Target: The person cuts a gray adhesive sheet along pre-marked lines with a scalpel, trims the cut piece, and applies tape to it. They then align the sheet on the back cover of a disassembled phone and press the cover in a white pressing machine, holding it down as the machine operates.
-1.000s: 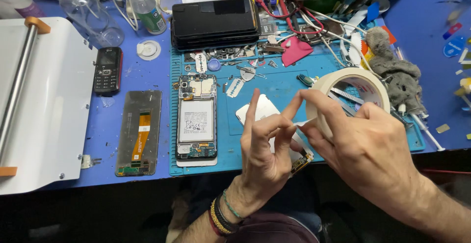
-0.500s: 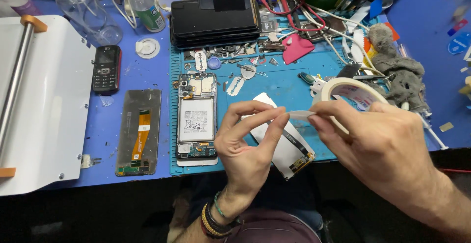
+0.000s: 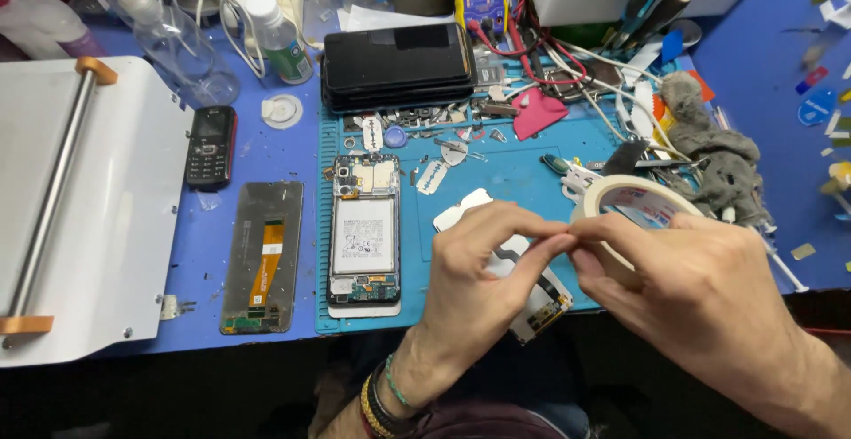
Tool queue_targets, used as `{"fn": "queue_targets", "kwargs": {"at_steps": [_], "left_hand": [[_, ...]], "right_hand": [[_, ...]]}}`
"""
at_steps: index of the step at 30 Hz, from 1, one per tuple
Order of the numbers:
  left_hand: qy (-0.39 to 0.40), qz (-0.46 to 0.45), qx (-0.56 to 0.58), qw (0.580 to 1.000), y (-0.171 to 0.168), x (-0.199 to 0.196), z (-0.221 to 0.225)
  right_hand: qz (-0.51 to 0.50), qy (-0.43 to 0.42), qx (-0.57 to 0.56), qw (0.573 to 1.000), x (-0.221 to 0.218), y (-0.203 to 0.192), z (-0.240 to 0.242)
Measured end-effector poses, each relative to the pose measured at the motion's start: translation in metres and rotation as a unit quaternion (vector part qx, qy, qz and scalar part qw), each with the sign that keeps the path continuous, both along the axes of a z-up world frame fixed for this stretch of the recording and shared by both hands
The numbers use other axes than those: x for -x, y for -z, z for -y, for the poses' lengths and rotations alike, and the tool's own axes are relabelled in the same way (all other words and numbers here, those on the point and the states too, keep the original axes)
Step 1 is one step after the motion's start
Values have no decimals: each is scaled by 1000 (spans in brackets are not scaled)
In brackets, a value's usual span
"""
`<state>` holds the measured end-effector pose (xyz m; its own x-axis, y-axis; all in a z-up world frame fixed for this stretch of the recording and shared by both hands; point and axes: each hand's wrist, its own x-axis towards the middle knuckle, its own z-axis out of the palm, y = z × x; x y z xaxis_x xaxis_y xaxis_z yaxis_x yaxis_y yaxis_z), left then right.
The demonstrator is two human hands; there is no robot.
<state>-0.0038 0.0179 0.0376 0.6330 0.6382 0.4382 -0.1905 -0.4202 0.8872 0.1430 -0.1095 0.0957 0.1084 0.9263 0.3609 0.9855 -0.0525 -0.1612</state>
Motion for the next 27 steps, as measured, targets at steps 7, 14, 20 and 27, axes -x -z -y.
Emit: {"fn": "queue_targets", "kwargs": {"at_steps": [7, 14, 20, 27], "left_hand": [[-93, 21, -154, 984, -9, 7, 3], [-57, 42, 154, 985, 11, 9, -12], [-115, 53, 106, 986, -15, 29, 0], [-34, 6, 5, 999, 21, 32, 11]], "right_hand": [[3, -20, -12, 1000, 8, -10, -3], [183, -134, -100, 969, 5, -7, 16], [63, -152, 126, 978, -122, 124, 162], [-318, 26, 472, 822, -116, 121, 287]]}}
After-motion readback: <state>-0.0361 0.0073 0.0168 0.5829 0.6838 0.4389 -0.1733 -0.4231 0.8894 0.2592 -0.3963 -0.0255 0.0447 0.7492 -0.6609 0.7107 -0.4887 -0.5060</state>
